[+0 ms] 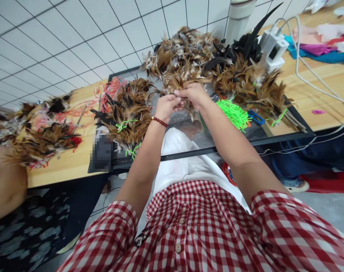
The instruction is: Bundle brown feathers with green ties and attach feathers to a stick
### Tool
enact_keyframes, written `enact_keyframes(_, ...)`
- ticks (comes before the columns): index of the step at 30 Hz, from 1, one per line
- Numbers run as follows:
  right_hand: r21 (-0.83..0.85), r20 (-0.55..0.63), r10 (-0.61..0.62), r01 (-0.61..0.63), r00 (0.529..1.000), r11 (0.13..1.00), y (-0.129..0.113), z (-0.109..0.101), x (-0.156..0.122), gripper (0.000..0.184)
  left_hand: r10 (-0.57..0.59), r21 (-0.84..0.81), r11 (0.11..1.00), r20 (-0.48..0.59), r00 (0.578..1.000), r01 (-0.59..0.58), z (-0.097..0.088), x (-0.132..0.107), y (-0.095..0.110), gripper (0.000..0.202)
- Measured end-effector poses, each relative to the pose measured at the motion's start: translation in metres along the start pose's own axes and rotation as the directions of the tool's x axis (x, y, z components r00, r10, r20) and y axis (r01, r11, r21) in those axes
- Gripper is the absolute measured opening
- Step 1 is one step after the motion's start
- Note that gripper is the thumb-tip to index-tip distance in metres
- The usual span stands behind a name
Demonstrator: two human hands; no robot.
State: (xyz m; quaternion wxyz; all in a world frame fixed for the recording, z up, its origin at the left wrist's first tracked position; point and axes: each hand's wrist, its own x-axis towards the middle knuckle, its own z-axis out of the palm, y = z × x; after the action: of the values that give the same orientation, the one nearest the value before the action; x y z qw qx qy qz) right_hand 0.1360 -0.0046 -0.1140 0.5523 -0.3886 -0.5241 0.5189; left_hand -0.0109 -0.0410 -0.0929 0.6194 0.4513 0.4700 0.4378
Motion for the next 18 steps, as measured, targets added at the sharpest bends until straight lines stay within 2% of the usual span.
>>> enact_keyframes(3, -0.035, 0.050, 0.007, -0.005, 0.999, 0.999, -0.0024, -0.0023, 0.0002, 0.044, -0.045, -0.114, 0.993, -0.036, 0.998, 0.041, 0.0020, 0.0000, 0.0013, 0.018)
enact_keyframes(5, -0.113, 0.082, -0.076, 0.085, 0.994, 0.990, -0.0051, -0.0053, 0.0004, 0.046, -0.083, -0.229, 0.971, -0.047, 0.995, 0.071, 0.0002, -0.0005, 0.0041, 0.014)
enact_keyframes(8, -0.301, 0.164, -0.199, 0.241, 0.966, 0.923, -0.0049, -0.0080, 0.0001, 0.068, -0.130, -0.349, 0.931, -0.045, 0.990, 0.106, -0.0043, -0.0006, 0.0067, 0.008)
enact_keyframes(10, -0.419, 0.171, -0.247, 0.297, 0.954, 0.858, -0.0022, -0.0072, -0.0007, 0.075, -0.162, -0.376, 0.916, -0.032, 0.986, 0.139, -0.0058, -0.0003, 0.0061, 0.013)
enact_keyframes(14, -0.576, 0.109, -0.356, 0.351, 0.928, 0.738, 0.0022, -0.0037, -0.0019, 0.066, -0.198, -0.403, 0.897, -0.001, 0.980, 0.181, -0.0040, 0.0000, 0.0032, 0.021)
enact_keyframes(18, -0.646, 0.099, -0.408, 0.371, 0.907, 0.667, -0.0034, -0.0043, -0.0037, 0.052, -0.175, -0.404, 0.903, -0.037, 0.984, 0.145, -0.0043, -0.0007, 0.0049, 0.019)
